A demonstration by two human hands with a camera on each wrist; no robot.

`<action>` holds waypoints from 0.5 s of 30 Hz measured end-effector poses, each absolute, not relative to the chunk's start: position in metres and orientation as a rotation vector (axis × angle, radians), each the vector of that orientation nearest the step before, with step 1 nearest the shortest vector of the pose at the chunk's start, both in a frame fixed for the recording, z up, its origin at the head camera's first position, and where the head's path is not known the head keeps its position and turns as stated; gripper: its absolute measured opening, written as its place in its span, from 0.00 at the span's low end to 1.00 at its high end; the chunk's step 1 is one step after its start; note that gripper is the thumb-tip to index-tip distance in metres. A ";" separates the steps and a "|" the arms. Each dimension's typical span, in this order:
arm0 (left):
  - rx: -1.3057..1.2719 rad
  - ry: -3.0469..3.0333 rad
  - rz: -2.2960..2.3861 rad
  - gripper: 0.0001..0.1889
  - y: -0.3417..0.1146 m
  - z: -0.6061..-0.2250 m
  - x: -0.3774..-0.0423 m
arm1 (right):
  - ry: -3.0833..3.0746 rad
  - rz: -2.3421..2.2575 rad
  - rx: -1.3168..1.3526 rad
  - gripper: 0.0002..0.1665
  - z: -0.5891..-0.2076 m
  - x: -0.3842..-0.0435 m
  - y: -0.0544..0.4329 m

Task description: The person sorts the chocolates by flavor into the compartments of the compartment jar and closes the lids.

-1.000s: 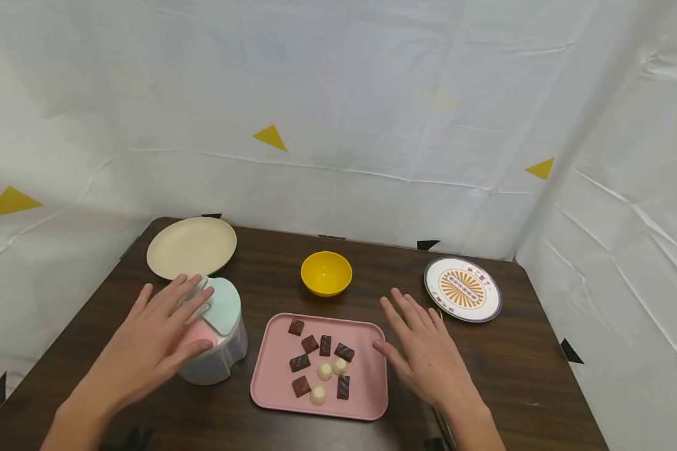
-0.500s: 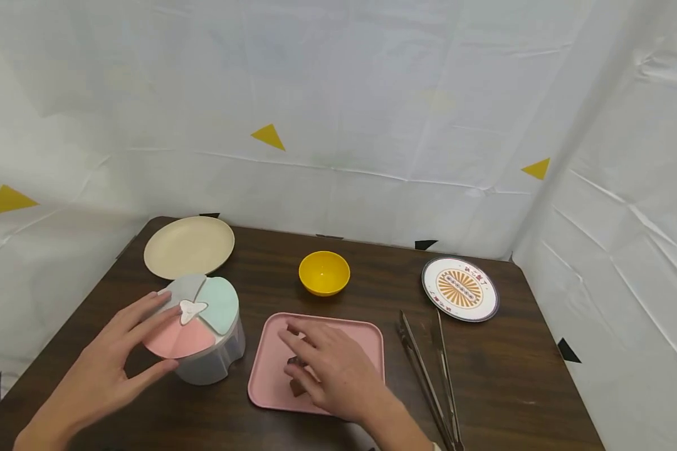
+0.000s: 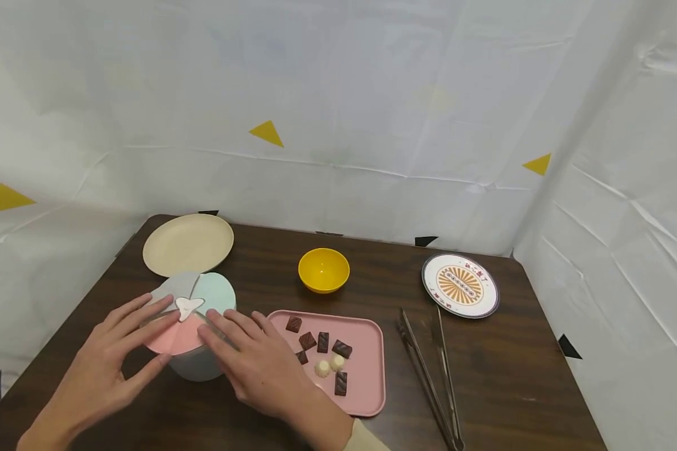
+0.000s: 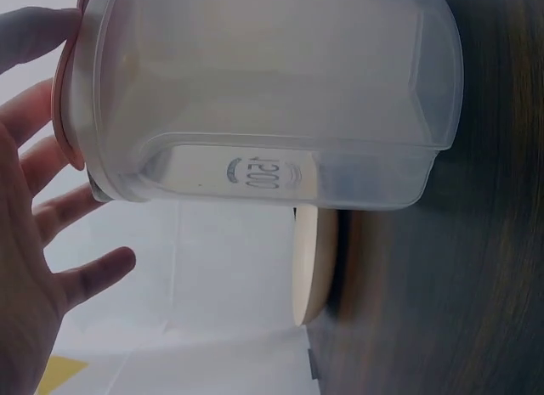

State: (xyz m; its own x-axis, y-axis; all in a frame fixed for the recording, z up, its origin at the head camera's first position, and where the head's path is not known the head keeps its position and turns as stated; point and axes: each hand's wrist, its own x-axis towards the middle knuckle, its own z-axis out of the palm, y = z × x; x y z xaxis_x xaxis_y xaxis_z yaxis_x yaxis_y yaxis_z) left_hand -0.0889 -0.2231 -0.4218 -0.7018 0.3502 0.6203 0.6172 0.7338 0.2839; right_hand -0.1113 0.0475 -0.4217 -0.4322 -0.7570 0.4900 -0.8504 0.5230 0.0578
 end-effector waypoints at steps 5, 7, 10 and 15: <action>-0.727 -2.330 -0.607 0.28 -0.216 -0.424 -0.091 | -2.354 0.257 1.305 0.30 -0.420 -0.118 0.044; -0.731 -2.295 -0.597 0.28 -0.211 -0.425 -0.092 | -2.375 0.257 1.299 0.29 -0.418 -0.121 0.045; -0.733 -2.258 -0.617 0.29 -0.204 -0.428 -0.093 | -2.374 0.241 1.290 0.31 -0.417 -0.126 0.048; -0.744 -2.255 -0.710 0.29 -0.196 -0.432 -0.097 | -2.346 0.227 1.320 0.38 -0.415 -0.131 0.052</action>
State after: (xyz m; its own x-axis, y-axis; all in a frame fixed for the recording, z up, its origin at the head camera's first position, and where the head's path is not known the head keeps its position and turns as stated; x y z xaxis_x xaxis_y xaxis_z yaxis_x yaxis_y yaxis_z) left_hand -0.0969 -0.1961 -0.4318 -0.6270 0.3123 0.7137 0.6650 0.6918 0.2814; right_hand -0.1315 0.0521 -0.4146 -0.4496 -0.7725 0.4483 -0.8443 0.5314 0.0690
